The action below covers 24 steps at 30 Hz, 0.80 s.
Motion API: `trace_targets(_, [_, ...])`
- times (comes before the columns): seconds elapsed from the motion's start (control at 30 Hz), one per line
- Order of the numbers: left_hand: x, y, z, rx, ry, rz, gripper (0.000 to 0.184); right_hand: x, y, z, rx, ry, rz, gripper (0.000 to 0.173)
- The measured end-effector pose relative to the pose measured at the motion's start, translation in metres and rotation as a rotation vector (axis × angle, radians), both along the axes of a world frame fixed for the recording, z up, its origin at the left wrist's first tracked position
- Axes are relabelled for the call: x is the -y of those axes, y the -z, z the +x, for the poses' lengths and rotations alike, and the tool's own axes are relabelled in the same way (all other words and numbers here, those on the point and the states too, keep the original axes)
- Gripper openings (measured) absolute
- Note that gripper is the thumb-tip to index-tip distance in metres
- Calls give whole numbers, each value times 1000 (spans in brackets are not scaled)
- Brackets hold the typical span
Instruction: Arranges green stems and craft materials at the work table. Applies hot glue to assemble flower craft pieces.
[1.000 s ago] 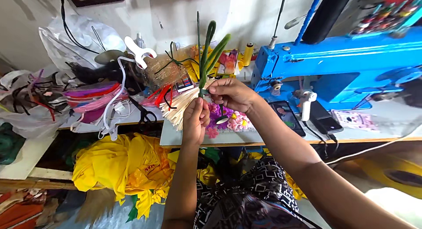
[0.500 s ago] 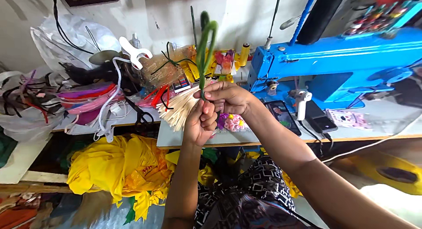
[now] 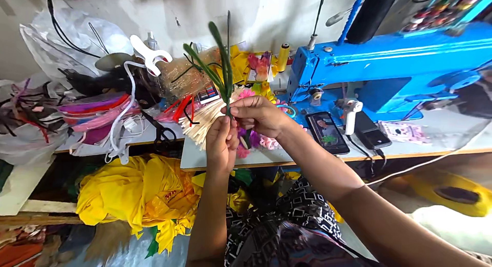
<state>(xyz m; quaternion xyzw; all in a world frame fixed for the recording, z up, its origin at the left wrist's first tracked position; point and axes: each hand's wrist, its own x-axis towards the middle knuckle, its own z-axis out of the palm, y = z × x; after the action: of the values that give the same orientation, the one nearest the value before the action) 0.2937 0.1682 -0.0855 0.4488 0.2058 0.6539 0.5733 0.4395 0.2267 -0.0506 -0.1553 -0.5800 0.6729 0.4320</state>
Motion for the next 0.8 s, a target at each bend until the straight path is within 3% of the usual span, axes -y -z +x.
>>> trace_targets(0.07, [-2, 3, -1, 267, 309, -55, 22, -5, -1, 4, -34, -155, 12, 22])
trace_targets(0.13, [-8, 8, -2, 367, 471, -92, 20, -10, -1, 4, -33, -158, 44, 21])
trace_targets(0.2, [-12, 5, -6, 104, 286, -97, 25, -13, 1, 4, 12, -18, 77, 18])
trace_targets(0.3, [-15, -6, -14, -514, -247, -35, 20, -12, 5, 5, 108, 230, 71, 11])
trace_targets(0.37, [-25, -14, -18, -636, -404, 45, 34, -12, 8, 4, 156, 322, 86, 8])
trace_targets(0.5, [-38, -38, -14, -765, -488, 70, 24, -10, 8, -3, 219, 368, 148, 11])
trace_targets(0.63, [-46, -51, -26, -716, -341, -5, 11, -10, 0, 7, 266, 184, 106, 8])
trace_targets(0.8, [-48, -50, -31, -450, 42, -89, 21, -20, 6, 20, 171, -165, -6, 17])
